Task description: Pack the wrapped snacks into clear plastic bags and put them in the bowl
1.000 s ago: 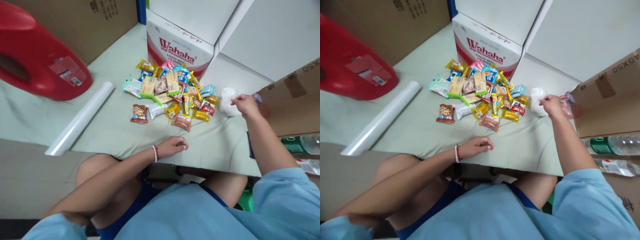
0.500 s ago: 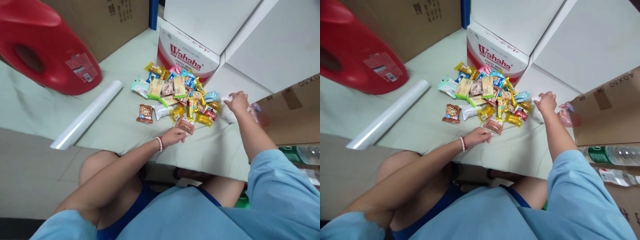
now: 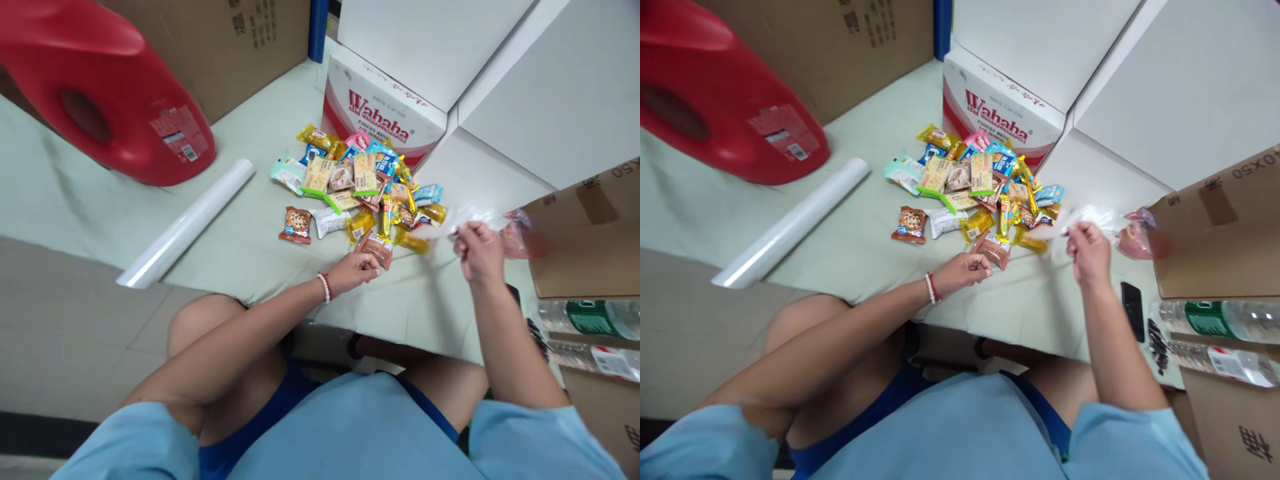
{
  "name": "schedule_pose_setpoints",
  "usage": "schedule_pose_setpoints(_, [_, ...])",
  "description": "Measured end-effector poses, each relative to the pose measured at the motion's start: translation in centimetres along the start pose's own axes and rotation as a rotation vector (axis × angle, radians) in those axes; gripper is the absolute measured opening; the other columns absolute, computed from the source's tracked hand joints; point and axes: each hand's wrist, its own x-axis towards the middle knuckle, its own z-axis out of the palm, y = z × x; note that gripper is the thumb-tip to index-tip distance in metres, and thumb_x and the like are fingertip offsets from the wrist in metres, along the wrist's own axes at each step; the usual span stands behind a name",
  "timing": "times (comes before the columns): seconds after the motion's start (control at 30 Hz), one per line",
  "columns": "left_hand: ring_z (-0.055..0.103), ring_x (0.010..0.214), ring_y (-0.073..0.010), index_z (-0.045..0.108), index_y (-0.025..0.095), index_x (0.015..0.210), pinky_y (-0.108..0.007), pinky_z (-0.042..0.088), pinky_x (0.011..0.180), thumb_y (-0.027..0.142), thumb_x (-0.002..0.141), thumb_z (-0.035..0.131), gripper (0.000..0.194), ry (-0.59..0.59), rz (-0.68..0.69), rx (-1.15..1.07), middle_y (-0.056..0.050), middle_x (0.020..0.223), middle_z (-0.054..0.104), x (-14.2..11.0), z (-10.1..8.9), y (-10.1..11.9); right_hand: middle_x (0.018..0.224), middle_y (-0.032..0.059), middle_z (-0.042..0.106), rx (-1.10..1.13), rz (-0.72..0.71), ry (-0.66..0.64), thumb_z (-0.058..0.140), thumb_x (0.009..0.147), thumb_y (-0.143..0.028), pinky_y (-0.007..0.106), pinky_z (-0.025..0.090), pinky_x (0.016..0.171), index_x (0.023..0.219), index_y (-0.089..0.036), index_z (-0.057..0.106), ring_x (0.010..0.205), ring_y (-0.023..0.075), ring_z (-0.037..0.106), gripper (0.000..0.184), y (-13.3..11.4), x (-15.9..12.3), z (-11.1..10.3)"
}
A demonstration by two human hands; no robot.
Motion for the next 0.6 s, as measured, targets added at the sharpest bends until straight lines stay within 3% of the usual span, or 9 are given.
schedule_pose_setpoints(0.13, [0.060, 0.084, -0.0151, 0.066, 0.018, 0.104, -0.027, 0.046, 0.072, 0.037, 0.073, 0.081, 0.039, 0.113, 0.254, 0.048, -0.007, 0.106, 0.070, -0.3, 0.4, -0.2, 0.065, -0.0051, 0.054, 0.464, 0.326, -0.167, 0.084, 0.072, -0.039, 0.017, 0.029, 0.042, 0.081, -0.021, 0.061, 0.047, 0.0048, 0.035, 0.031, 0.5, -10.3, 5.8])
schedule_pose_setpoints(0.23, [0.061, 0.091, -0.0182, 0.068, 0.019, 0.111, -0.026, 0.044, 0.069, 0.038, 0.065, 0.089, 0.054, 0.115, 0.312, 0.176, -0.010, 0.118, 0.068, -0.4, 0.5, -0.7, 0.063, -0.0058, 0.050, 0.683, 0.482, -0.242, 0.085, 0.072, -0.036, 0.016, 0.028, 0.042, 0.081, -0.020, 0.061, 0.047, 0.0040, 0.032, 0.029, 1.0, -14.0, 8.7])
schedule_pose_setpoints(0.33, [0.055, 0.070, -0.0135, 0.070, 0.016, 0.090, -0.025, 0.040, 0.062, 0.043, 0.075, 0.079, 0.032, 0.072, 0.187, 0.172, -0.004, 0.087, 0.068, -0.3, 0.6, -1.3, 0.064, -0.0052, 0.050, 0.806, 0.538, -0.285, 0.084, 0.073, -0.031, 0.016, 0.028, 0.043, 0.080, -0.019, 0.060, 0.048, 0.0041, 0.030, 0.028, 1.1, -14.3, 9.6])
schedule_pose_setpoints(0.4, [0.052, 0.065, -0.0123, 0.068, 0.016, 0.079, -0.025, 0.040, 0.062, 0.044, 0.080, 0.073, 0.029, 0.073, 0.118, 0.088, -0.001, 0.073, 0.064, -0.1, 0.4, -1.6, 0.065, -0.0053, 0.049, 0.845, 0.536, -0.280, 0.084, 0.073, -0.030, 0.015, 0.028, 0.043, 0.080, -0.019, 0.059, 0.048, 0.0039, 0.030, 0.028, 1.1, -13.7, 9.2])
schedule_pose_setpoints(0.5, [0.057, 0.072, -0.0141, 0.068, 0.016, 0.077, -0.027, 0.044, 0.071, 0.042, 0.076, 0.075, 0.028, 0.134, 0.100, -0.054, -0.002, 0.077, 0.068, 0.2, -0.5, -1.2, 0.065, -0.0064, 0.048, 0.829, 0.477, -0.207, 0.083, 0.073, -0.030, 0.014, 0.028, 0.043, 0.079, -0.020, 0.056, 0.048, 0.0039, 0.029, 0.029, 1.0, -12.7, 7.6])
schedule_pose_setpoints(0.6, [0.059, 0.078, -0.0152, 0.067, 0.016, 0.076, -0.028, 0.045, 0.075, 0.040, 0.071, 0.077, 0.027, 0.225, 0.097, -0.134, -0.003, 0.083, 0.070, 0.5, -1.6, -0.5, 0.065, -0.0064, 0.048, 0.643, 0.290, 0.007, 0.078, 0.075, -0.032, 0.016, 0.029, 0.044, 0.081, -0.022, 0.052, 0.050, 0.0061, 0.034, 0.028, 1.3, -10.7, 5.0])
